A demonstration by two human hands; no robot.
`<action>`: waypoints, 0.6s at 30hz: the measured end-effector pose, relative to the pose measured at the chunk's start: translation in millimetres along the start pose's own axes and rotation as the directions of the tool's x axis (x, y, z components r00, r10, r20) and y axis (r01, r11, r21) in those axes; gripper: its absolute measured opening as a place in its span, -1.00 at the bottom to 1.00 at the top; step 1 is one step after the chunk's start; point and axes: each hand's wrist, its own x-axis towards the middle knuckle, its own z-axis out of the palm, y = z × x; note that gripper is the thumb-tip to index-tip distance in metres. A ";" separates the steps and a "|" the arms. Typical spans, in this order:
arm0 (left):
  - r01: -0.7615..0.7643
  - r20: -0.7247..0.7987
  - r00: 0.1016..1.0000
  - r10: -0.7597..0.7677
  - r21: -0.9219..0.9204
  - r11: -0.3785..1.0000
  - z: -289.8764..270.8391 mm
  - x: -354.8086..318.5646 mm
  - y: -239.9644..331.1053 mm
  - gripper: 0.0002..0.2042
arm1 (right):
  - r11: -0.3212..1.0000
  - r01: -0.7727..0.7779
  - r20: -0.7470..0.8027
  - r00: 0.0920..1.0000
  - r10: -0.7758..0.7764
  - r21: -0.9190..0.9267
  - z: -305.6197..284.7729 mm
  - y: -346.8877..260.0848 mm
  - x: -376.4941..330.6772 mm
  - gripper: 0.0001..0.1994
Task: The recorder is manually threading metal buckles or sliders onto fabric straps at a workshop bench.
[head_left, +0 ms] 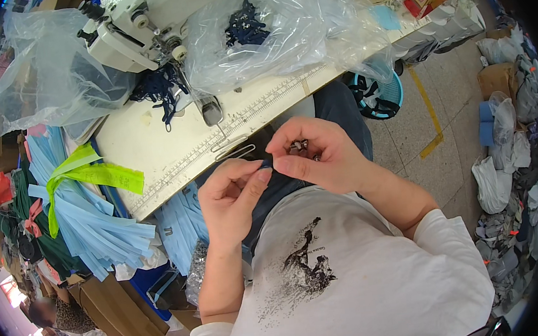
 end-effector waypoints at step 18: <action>-0.077 -0.055 0.995 0.082 0.093 0.993 -0.5 -5.1 6.2 -0.70 | 0.969 -0.029 0.061 0.997 0.045 -0.246 -9.4 1.5 4.9 -0.88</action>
